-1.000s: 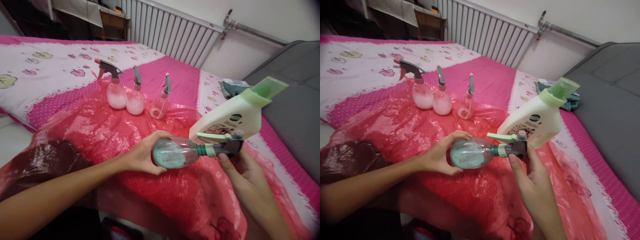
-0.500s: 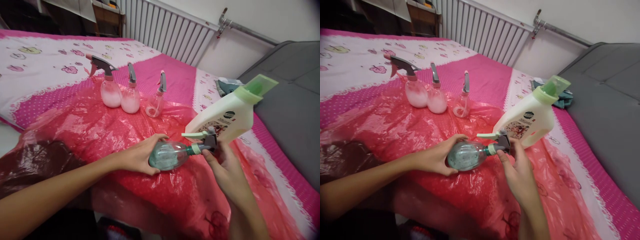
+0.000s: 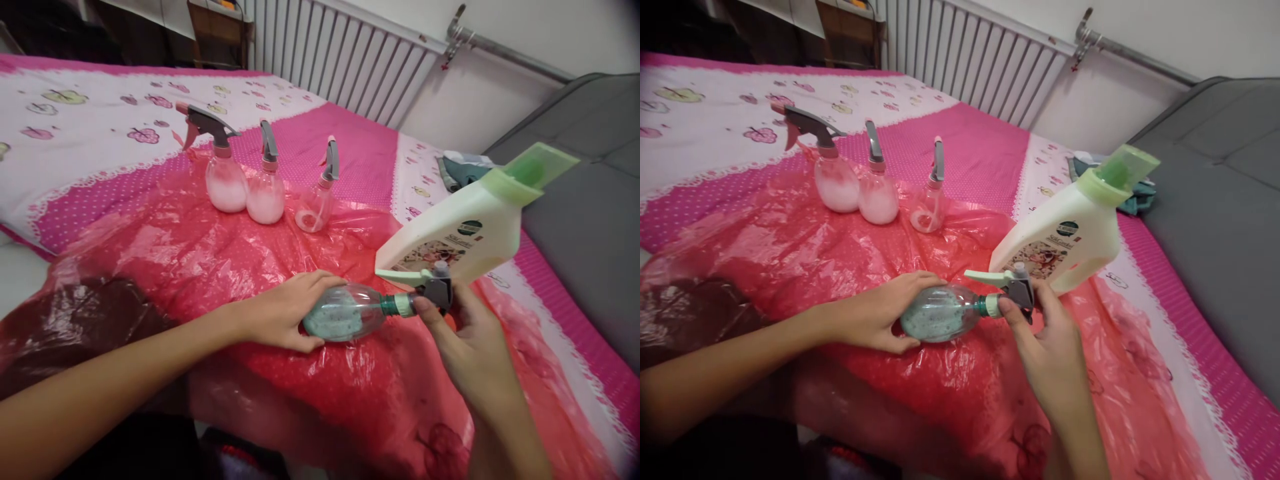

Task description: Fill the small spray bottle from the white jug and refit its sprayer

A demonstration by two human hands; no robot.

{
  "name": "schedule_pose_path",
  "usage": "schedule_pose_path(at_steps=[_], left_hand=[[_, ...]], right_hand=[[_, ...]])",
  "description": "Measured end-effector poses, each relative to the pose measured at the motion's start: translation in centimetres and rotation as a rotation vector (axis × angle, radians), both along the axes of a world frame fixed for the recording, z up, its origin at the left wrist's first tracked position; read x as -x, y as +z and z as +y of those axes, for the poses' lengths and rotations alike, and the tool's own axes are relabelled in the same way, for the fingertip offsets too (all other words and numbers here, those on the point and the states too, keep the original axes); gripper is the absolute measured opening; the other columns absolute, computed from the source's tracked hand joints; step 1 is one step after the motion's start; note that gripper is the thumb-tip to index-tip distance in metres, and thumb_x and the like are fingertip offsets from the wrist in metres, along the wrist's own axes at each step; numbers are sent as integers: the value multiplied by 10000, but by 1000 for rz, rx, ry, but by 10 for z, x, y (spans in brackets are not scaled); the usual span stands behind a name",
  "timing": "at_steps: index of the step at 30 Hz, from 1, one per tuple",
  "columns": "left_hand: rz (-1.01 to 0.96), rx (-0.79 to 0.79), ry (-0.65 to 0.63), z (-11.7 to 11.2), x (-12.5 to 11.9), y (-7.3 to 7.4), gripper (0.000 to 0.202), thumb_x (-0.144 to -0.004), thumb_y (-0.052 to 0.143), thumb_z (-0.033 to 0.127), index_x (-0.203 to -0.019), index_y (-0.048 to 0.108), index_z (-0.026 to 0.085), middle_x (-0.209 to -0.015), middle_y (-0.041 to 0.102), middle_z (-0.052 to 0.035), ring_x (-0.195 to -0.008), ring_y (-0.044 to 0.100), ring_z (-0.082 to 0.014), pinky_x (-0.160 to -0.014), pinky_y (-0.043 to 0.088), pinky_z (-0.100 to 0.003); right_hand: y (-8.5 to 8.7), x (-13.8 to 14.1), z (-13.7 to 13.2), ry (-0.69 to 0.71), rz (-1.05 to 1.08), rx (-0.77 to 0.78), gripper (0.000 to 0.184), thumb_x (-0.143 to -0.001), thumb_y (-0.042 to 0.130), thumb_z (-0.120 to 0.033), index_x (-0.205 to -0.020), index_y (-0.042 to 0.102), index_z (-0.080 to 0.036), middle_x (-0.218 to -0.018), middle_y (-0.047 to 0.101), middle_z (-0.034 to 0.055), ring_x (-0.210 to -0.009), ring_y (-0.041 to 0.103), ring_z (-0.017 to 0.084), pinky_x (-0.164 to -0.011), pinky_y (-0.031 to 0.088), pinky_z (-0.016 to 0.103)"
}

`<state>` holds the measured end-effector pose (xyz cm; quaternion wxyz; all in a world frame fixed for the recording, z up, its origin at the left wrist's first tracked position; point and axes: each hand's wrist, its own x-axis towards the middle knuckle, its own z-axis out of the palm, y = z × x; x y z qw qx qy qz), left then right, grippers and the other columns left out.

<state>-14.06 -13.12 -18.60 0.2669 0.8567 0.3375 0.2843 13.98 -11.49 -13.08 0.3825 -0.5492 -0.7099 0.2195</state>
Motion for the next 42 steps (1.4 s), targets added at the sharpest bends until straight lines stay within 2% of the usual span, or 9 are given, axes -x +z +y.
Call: schedule_pose_path(at_steps=[5, 8, 13, 17, 23, 32, 42], left_hand=[[-16, -1, -23, 2, 1, 0, 869, -757, 767, 275, -1509, 341, 187, -1489, 489, -180, -1368, 506, -348, -1185, 403, -533], [-41, -11, -37, 2, 1, -1, 858, -766, 765, 284, -1509, 349, 186, -1489, 493, -178, -1374, 505, -346, -1186, 402, -528], [-54, -29, -47, 3, 1, -2, 863, -764, 760, 294, -1514, 342, 203, -1479, 504, -182, -1357, 519, -365, -1160, 417, -556], [-46, -15, -41, 3, 1, -2, 864, -769, 756, 307, -1518, 335, 214, -1490, 494, -182, -1372, 507, -375, -1166, 408, -575], [-32, -32, -33, 2, 1, -1, 855, -768, 754, 302, -1513, 345, 210, -1476, 501, -181, -1359, 511, -371, -1165, 404, -567], [-18, -23, -33, 2, 1, -3, 895, -763, 763, 308, -1532, 318, 201, -1479, 481, -188, -1353, 506, -366, -1157, 413, -555], [-34, -14, -32, 1, 0, -2, 892, -751, 758, 281, -1532, 328, 233, -1481, 488, -177, -1344, 517, -377, -1148, 422, -573]], right_hand=[[-3, -5, 2, -29, 152, 9, 354, -895, 676, -582, -1040, 693, -259, -975, 722, 25, -905, 654, 226, -773, 474, 350], [-2, -6, 1, -72, 151, -18, 351, -897, 678, -579, -1033, 689, -256, -903, 683, 8, -814, 610, 196, -694, 439, 321], [1, -4, -1, -24, 110, -9, 348, -899, 672, -581, -967, 686, -239, -830, 642, 2, -769, 586, 188, -693, 447, 325], [2, -4, -3, -70, 135, -48, 368, -910, 653, -597, -1018, 670, -246, -897, 651, 4, -818, 608, 191, -730, 464, 330], [9, -1, -7, -77, 53, -75, 412, -940, 579, -633, -945, 670, -231, -732, 575, -22, -679, 531, 155, -613, 381, 296], [9, -1, -8, -86, 48, -117, 367, -918, 641, -592, -977, 696, -234, -829, 649, 0, -758, 578, 173, -656, 417, 301], [11, 3, -8, -84, 33, -100, 384, -907, 633, -621, -936, 692, -243, -739, 595, -19, -697, 543, 166, -631, 390, 307]])
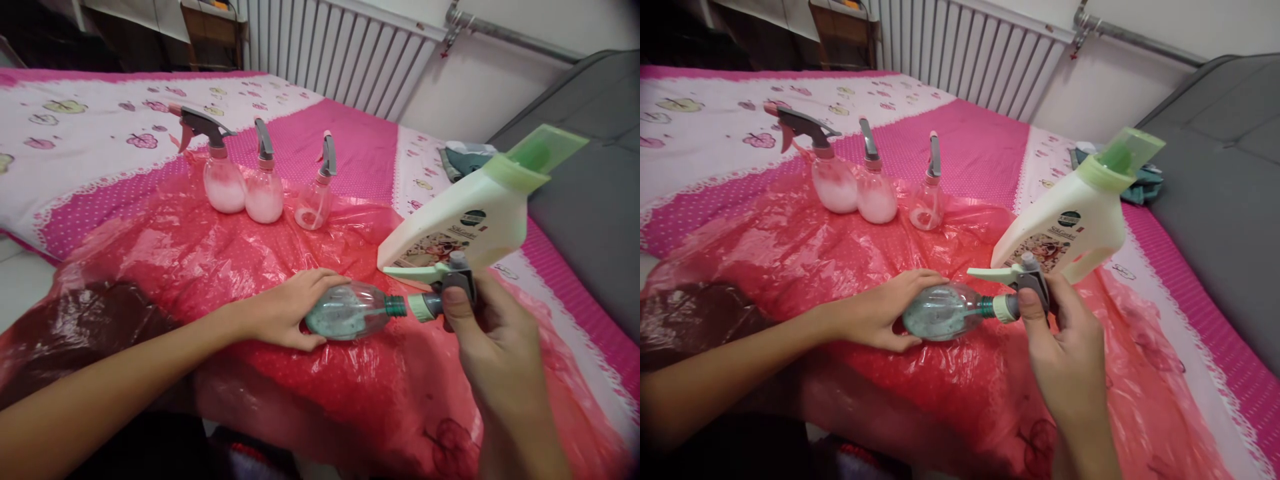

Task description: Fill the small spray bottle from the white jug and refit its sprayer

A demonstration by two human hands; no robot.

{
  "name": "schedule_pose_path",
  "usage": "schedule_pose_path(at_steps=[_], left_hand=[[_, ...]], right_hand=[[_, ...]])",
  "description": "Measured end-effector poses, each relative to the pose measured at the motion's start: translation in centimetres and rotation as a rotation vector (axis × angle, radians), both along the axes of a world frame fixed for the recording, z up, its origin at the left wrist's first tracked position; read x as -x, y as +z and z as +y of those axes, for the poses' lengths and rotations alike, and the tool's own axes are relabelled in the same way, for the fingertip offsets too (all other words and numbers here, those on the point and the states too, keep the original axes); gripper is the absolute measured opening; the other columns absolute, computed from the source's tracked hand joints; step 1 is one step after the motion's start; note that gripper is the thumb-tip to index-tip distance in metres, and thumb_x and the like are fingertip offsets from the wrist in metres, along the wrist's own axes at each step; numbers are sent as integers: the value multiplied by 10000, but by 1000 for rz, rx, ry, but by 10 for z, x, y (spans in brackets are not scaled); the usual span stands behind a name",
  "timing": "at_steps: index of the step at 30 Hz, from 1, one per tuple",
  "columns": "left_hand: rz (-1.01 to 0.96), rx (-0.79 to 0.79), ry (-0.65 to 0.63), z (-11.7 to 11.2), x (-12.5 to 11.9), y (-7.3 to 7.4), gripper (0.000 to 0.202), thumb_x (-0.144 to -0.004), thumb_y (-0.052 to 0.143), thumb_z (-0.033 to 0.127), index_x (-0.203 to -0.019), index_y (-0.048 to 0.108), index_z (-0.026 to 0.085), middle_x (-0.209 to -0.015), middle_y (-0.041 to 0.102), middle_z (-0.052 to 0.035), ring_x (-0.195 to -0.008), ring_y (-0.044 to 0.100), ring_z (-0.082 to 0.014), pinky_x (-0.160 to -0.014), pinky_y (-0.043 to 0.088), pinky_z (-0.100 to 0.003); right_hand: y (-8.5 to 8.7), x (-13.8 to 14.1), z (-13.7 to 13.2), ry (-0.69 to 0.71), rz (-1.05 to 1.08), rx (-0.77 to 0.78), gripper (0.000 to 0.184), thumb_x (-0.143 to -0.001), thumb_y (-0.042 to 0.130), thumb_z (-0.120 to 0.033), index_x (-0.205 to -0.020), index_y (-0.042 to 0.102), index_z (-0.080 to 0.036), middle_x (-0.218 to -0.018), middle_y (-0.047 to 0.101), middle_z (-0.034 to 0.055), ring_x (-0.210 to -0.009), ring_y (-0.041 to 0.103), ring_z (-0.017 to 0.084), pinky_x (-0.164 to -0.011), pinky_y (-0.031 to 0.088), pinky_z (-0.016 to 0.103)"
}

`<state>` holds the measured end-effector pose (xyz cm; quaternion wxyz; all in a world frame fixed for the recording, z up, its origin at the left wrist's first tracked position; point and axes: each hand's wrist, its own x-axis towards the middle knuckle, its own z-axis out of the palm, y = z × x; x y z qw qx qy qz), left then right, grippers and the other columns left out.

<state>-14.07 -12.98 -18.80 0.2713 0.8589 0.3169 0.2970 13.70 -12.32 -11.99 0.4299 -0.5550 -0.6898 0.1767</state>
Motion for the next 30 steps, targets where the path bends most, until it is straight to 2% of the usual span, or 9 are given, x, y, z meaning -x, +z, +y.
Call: schedule_pose_path(at_steps=[6, 11, 13, 17, 20, 23, 25, 30], left_hand=[[-4, 6, -2, 1, 1, -1, 884, -761, 761, 305, -1531, 335, 214, -1495, 492, -184, -1369, 506, -380, -1167, 406, -578], [-5, 15, 3, 1, 3, 0, 870, -767, 760, 307, -1522, 340, 206, -1506, 495, -182, -1376, 508, -375, -1175, 403, -569], [-11, 32, 16, 1, 3, 1, 868, -770, 761, 305, -1523, 341, 208, -1507, 498, -179, -1371, 516, -374, -1167, 415, -561], [-12, 40, 31, 2, 3, 1, 857, -792, 756, 325, -1527, 332, 205, -1508, 502, -185, -1371, 524, -370, -1159, 425, -560], [-9, 29, 33, 2, 3, 1, 861, -786, 760, 328, -1524, 331, 213, -1493, 513, -184, -1359, 535, -368, -1152, 433, -564], [2, 25, 39, 2, 2, 0, 862, -784, 760, 329, -1521, 329, 210, -1493, 510, -188, -1357, 534, -371, -1152, 433, -569], [9, 15, 36, 2, 2, 0, 862, -788, 754, 330, -1523, 323, 206, -1500, 500, -196, -1363, 528, -375, -1156, 428, -574], [40, 3, 20, 2, 1, 0, 881, -771, 759, 320, -1527, 320, 210, -1498, 488, -199, -1366, 513, -381, -1157, 420, -581]], right_hand=[[-3, -3, -2, 21, 79, -45, 298, -903, 677, -560, -993, 693, -275, -841, 645, -16, -759, 588, 182, -739, 462, 350], [-5, -3, 2, 63, 196, -74, 261, -893, 714, -499, -934, 694, -242, -794, 654, -5, -704, 619, 176, -657, 499, 329], [-5, 0, 5, 59, 255, -167, 238, -899, 716, -469, -893, 681, -234, -763, 653, -3, -684, 638, 181, -654, 529, 339], [-3, 7, 6, 141, 261, -409, 123, -911, 707, -372, -903, 681, -252, -879, 727, 39, -883, 715, 254, -798, 573, 433], [-2, 10, 4, 218, 227, -485, 28, -890, 709, -286, -915, 699, -276, -898, 744, 29, -901, 723, 273, -829, 566, 466], [-1, 7, 0, 230, 187, -478, 65, -891, 685, -239, -935, 702, -284, -918, 744, 20, -922, 718, 267, -863, 561, 468], [0, 3, -3, 195, 151, -417, 50, -903, 683, -261, -943, 705, -281, -951, 746, 16, -916, 716, 250, -845, 559, 438], [7, -4, -10, 44, -63, -237, 175, -935, 668, -447, -1018, 721, -302, -881, 731, -19, -753, 679, 173, -705, 506, 324]])
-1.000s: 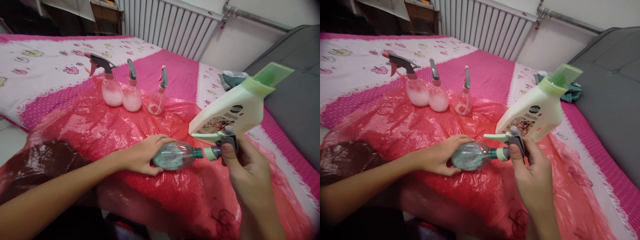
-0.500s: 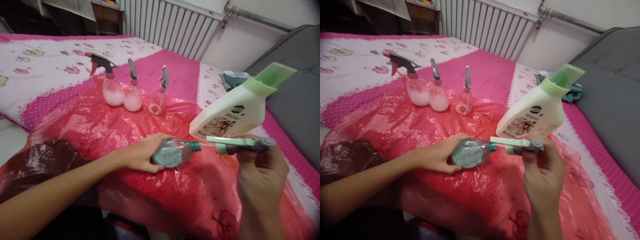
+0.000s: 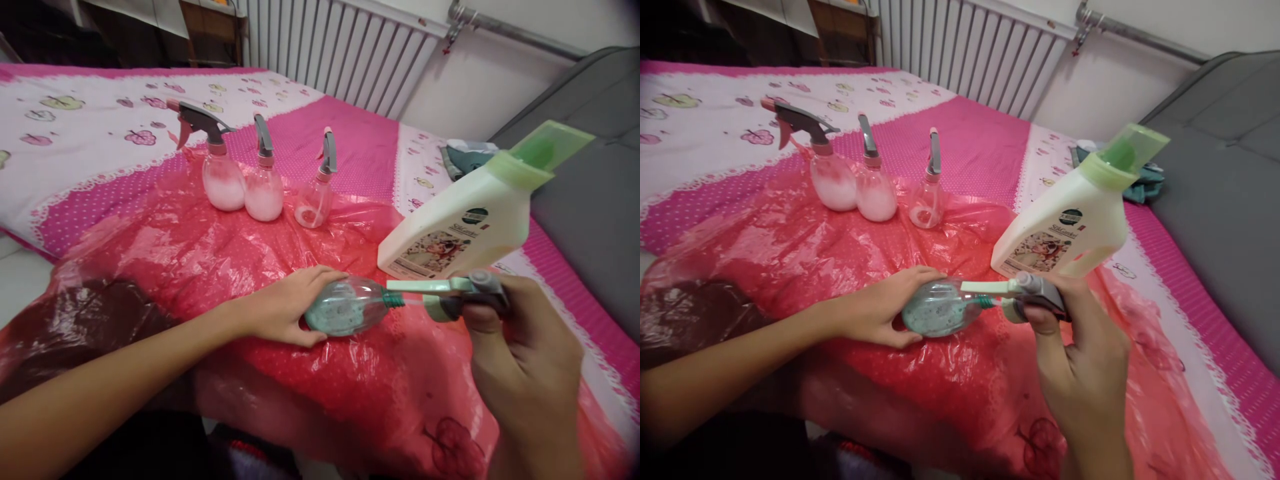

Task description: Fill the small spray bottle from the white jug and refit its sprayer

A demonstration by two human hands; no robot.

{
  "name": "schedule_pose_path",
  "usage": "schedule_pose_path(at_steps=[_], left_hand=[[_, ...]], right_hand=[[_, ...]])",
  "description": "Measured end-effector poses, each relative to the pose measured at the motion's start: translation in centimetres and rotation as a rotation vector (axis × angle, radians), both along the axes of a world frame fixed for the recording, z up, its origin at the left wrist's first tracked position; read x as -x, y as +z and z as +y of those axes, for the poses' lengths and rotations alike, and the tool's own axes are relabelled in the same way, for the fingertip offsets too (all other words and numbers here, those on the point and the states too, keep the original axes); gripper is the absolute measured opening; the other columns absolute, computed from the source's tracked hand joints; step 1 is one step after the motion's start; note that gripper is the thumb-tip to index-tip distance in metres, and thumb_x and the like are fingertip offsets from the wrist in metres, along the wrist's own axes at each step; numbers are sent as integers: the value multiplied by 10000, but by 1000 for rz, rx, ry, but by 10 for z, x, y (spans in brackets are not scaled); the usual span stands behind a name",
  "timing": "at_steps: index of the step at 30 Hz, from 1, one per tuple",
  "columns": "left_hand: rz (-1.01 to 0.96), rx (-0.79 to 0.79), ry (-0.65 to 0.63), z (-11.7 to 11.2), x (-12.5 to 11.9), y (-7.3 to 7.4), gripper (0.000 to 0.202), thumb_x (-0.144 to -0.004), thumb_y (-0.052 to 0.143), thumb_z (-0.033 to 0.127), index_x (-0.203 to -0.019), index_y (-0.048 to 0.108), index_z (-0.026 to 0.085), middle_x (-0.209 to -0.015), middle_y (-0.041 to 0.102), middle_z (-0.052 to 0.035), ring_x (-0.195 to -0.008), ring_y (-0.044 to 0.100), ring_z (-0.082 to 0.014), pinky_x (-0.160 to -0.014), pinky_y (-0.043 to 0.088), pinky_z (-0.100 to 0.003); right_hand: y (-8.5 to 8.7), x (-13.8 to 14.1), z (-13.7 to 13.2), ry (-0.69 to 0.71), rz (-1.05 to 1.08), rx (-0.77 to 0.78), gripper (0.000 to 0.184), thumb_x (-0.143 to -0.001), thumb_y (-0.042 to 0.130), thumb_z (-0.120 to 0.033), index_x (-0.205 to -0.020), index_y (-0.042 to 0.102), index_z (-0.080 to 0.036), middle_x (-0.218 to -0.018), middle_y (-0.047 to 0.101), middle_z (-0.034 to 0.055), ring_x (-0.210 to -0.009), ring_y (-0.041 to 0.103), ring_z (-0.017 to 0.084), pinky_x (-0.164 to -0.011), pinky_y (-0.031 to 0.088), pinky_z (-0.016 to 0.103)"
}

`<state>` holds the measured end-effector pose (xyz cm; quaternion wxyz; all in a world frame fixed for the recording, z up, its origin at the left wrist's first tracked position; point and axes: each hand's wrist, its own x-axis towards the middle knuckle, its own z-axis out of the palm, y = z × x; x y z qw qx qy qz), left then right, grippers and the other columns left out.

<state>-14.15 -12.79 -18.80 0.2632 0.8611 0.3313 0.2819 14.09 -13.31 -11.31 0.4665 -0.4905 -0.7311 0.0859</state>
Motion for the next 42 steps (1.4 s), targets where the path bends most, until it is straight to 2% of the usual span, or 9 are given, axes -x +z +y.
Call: schedule_pose_path(at_steps=[5, 8, 12, 19, 26, 31, 34, 38, 42], left_hand=[[4, -16, -12, -2, -1, 0, 894, -761, 758, 312, -1534, 324, 198, -1467, 496, -195, -1324, 536, -369, -1128, 449, -543], [11, -26, -25, -3, -1, 0, 894, -768, 749, 315, -1543, 318, 201, -1464, 492, -194, -1314, 541, -361, -1118, 457, -531], [31, -32, -23, -3, -1, 0, 878, -783, 741, 329, -1544, 324, 192, -1489, 477, -203, -1333, 530, -361, -1127, 449, -529], [25, -24, -7, -3, 0, -1, 893, -774, 760, 334, -1541, 326, 195, -1478, 493, -190, -1329, 531, -358, -1134, 444, -526], [40, -30, 17, -2, 0, -1, 885, -780, 766, 340, -1526, 317, 178, -1495, 485, -199, -1362, 505, -370, -1167, 408, -558], [31, -15, 14, -1, 0, -2, 885, -784, 762, 365, -1529, 318, 192, -1506, 479, -199, -1360, 504, -378, -1164, 406, -573], [38, -12, 14, -1, 0, -1, 890, -788, 760, 362, -1535, 310, 187, -1504, 474, -200, -1364, 500, -379, -1166, 406, -571], [35, -11, 8, -2, 0, -1, 893, -786, 758, 336, -1544, 305, 199, -1505, 472, -194, -1371, 498, -377, -1166, 410, -563], [20, -12, 14, -3, 0, -1, 903, -777, 767, 341, -1545, 309, 219, -1506, 477, -185, -1367, 503, -380, -1160, 411, -571]], right_hand=[[5, 4, -1, -80, -58, 85, 329, -938, 612, -577, -1012, 712, -273, -774, 680, -19, -697, 609, 156, -617, 431, 286], [2, 6, 2, -90, 13, 172, 351, -950, 583, -592, -981, 682, -257, -789, 663, -21, -710, 588, 150, -635, 440, 283], [-8, 9, 9, -74, 148, 269, 400, -930, 595, -628, -939, 668, -234, -781, 608, -22, -669, 521, 138, -576, 410, 277], [-21, 14, 16, -43, 344, 390, 361, -898, 674, -580, -886, 646, -220, -754, 574, -25, -640, 493, 124, -570, 408, 266], [-18, 18, 13, -13, 353, 371, 300, -909, 678, -528, -887, 624, -234, -716, 596, -44, -635, 565, 124, -628, 459, 275], [-9, 15, 5, -99, 76, 255, 331, -924, 612, -582, -963, 625, -254, -825, 665, 3, -777, 626, 194, -733, 465, 346], [-5, 11, 3, -124, -55, 241, 397, -923, 556, -641, -971, 628, -254, -781, 649, 14, -739, 605, 215, -719, 440, 371], [-6, 10, 5, -63, 24, 325, 406, -928, 556, -644, -977, 639, -250, -777, 629, 8, -700, 582, 194, -653, 428, 344], [-8, 12, 7, -42, 138, 320, 336, -939, 594, -577, -960, 630, -244, -763, 630, -7, -702, 595, 176, -681, 454, 332]])
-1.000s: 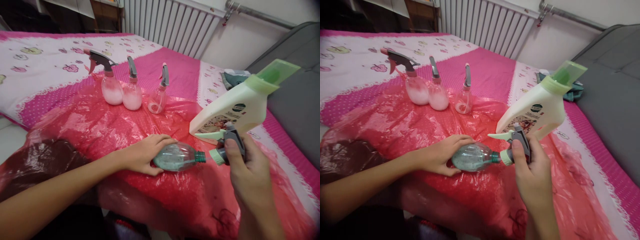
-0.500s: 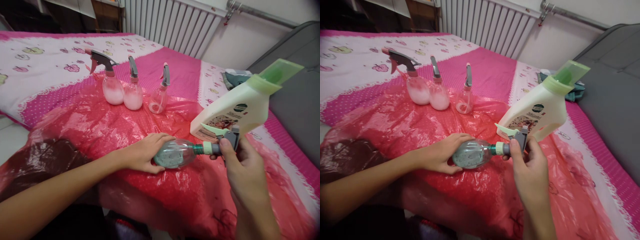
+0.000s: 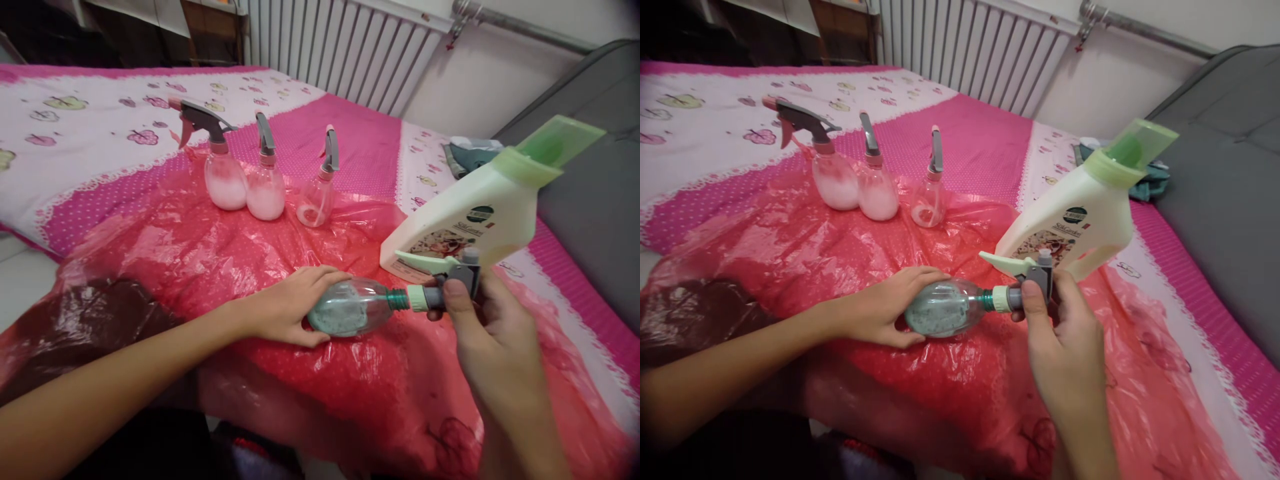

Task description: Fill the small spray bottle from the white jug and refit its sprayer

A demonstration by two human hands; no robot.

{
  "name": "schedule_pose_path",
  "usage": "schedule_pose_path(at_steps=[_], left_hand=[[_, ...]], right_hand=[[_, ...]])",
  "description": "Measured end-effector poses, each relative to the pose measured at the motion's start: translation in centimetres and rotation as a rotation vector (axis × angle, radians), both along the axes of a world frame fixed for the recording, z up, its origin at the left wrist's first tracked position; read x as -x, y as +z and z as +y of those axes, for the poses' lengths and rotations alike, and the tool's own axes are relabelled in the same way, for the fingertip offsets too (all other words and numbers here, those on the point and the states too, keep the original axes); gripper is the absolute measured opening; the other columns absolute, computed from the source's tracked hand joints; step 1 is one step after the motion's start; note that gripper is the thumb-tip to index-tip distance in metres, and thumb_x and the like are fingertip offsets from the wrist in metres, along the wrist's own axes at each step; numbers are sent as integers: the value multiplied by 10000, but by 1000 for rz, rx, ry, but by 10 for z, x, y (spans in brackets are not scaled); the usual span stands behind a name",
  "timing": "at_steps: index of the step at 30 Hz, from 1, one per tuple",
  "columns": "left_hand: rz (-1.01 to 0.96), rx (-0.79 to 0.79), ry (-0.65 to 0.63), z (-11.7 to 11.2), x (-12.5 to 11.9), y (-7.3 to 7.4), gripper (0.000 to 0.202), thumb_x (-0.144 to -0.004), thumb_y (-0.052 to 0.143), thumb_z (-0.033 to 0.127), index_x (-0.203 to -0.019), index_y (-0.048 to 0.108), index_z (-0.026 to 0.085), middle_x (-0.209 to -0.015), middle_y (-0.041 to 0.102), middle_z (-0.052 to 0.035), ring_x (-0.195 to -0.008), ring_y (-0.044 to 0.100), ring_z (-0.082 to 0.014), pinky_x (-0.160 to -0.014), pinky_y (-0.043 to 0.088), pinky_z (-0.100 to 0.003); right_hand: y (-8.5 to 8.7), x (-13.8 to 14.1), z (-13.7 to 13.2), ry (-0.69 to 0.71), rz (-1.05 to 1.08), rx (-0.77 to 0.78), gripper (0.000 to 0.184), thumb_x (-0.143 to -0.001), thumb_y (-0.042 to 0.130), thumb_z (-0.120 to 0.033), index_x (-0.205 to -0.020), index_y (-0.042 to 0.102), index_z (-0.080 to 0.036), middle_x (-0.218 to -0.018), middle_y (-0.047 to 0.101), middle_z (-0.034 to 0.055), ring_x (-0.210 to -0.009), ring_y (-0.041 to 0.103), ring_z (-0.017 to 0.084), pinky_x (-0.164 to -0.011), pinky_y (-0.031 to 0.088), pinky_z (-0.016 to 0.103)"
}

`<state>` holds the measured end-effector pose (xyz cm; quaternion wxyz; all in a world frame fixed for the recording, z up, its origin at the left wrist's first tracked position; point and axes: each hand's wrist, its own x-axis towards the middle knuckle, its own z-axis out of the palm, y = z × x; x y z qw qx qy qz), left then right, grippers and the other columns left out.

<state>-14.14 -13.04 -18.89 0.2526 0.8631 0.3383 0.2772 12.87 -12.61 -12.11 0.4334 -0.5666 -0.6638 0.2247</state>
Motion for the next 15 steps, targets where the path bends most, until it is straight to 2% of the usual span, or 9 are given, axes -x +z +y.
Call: schedule_pose_path(at_steps=[4, 7, 11, 15], left_hand=[[14, 5, -1, 0, 1, -1, 898, -787, 763, 343, -1545, 302, 204, -1512, 468, -190, -1380, 493, -371, -1173, 404, -560], [13, 4, -12, 1, 1, -1, 897, -777, 764, 343, -1540, 316, 196, -1513, 468, -197, -1369, 502, -372, -1166, 412, -559], [2, 5, -9, 1, 0, -1, 896, -776, 765, 337, -1540, 320, 193, -1512, 476, -194, -1376, 501, -371, -1175, 408, -554], [1, 2, -12, 1, 0, -1, 901, -779, 761, 342, -1544, 304, 206, -1512, 475, -189, -1381, 498, -375, -1173, 405, -571]], right_hand=[[2, 0, -1, -30, -77, -48, 355, -934, 594, -595, -965, 632, -243, -741, 629, -8, -700, 596, 183, -681, 443, 335], [3, 0, -1, -3, -99, -16, 368, -947, 568, -604, -912, 627, -243, -670, 580, -26, -633, 543, 162, -626, 402, 317], [2, 0, -1, 11, -13, -28, 332, -950, 587, -576, -942, 619, -246, -748, 618, -19, -685, 576, 159, -670, 441, 314], [4, -2, -3, -26, -120, -64, 364, -935, 588, -610, -957, 632, -250, -737, 616, -16, -689, 580, 173, -652, 428, 320]])
